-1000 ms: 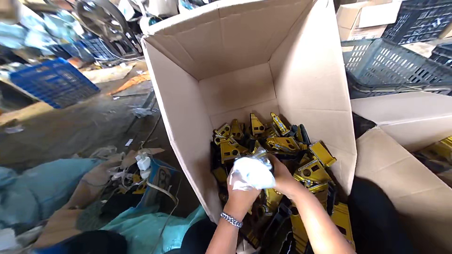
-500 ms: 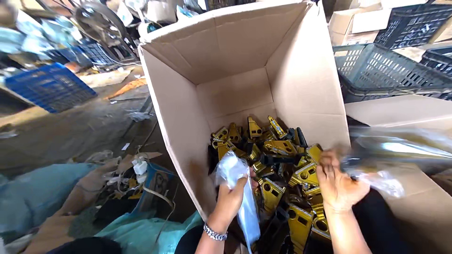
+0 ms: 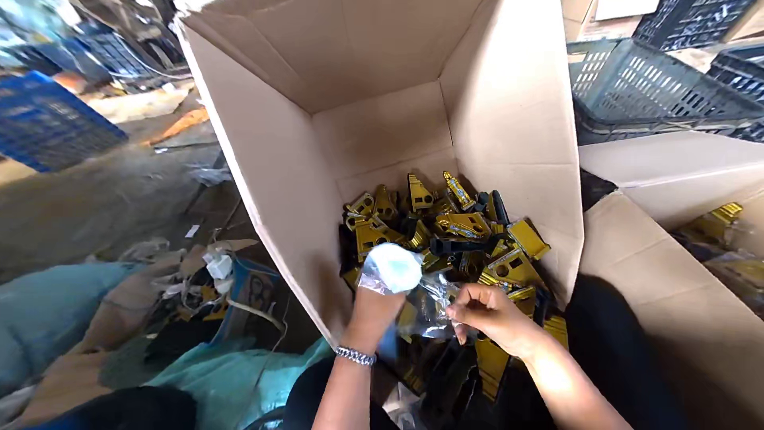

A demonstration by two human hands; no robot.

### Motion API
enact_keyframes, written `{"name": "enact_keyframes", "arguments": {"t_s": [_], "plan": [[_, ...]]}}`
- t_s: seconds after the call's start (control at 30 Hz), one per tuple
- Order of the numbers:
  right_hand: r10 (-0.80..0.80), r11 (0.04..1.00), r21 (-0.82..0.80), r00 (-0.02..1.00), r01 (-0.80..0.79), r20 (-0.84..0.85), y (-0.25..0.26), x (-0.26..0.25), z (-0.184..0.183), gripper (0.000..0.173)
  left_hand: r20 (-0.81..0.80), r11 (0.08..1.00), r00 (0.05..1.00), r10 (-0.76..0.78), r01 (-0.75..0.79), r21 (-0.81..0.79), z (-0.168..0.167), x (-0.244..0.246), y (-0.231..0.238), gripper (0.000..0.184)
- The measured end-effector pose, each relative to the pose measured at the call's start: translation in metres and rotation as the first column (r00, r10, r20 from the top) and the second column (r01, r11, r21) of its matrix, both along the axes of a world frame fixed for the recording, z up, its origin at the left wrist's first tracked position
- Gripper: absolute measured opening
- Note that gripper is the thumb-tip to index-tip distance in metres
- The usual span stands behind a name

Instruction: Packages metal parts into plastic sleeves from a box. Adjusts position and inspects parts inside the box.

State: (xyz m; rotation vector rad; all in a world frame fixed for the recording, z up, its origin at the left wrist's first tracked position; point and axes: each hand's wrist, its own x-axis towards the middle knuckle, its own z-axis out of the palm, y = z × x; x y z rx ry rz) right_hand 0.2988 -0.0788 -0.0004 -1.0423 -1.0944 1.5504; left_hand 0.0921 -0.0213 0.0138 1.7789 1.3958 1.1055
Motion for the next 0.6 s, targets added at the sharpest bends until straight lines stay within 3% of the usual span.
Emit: {"name": "enact_keyframes", "arguments": {"t_s": [0.03,0.1,0.17,0.23,0.3,0.4,0.47,0.53,0.6], "plan": [[-0.031,0.999,-0.022,0.998,0.03,-0.054,-0.001,-0.001,-0.004,0.016,-0.052,0.996,0.998,0.043,-0.038,0.083,-0.006,-0.007,0.007,0.046],[-0.112,0.993,-0.055,0.992,0.109,-0.06,-0.002,-0.009,-0.003,0.027,0.113,0.995,0.992,-0.048,0.057,-0.077,0.0,-0.006,-0.001,0.04],[-0.08,0.995,0.064,0.988,0.072,0.132,0.002,-0.019,0.001,0.026,0.393,0.907,0.896,-0.208,0.327,-0.265,0.011,0.012,-0.02,0.031],[-0.044,0.985,0.171,0.945,-0.012,0.323,0.005,-0.021,0.006,0.026,0.485,0.843,0.839,-0.246,0.432,-0.321,0.011,0.022,-0.026,0.029],[0.011,0.982,0.172,0.936,-0.076,0.351,0.007,-0.014,0.004,0.032,0.485,0.844,0.838,-0.25,0.435,-0.315,0.012,0.022,-0.021,0.029],[0.198,0.972,0.072,0.948,-0.222,0.249,0.009,0.0,0.01,0.015,0.465,0.868,0.846,-0.261,0.416,-0.269,0.011,0.021,-0.012,0.032],[0.246,0.967,0.015,0.947,-0.254,0.207,0.007,0.005,0.01,0.015,0.452,0.844,0.84,-0.299,0.454,-0.285,0.011,0.021,-0.013,0.039],[0.135,0.985,0.076,0.967,-0.154,0.215,0.005,0.007,0.005,0.007,0.414,0.846,0.853,-0.319,0.453,-0.282,0.005,0.022,-0.016,0.044],[-0.082,0.99,0.131,0.979,0.058,0.189,0.002,0.016,0.003,0.005,0.346,0.927,0.911,-0.226,0.31,-0.21,-0.001,0.02,-0.017,0.042]]}}
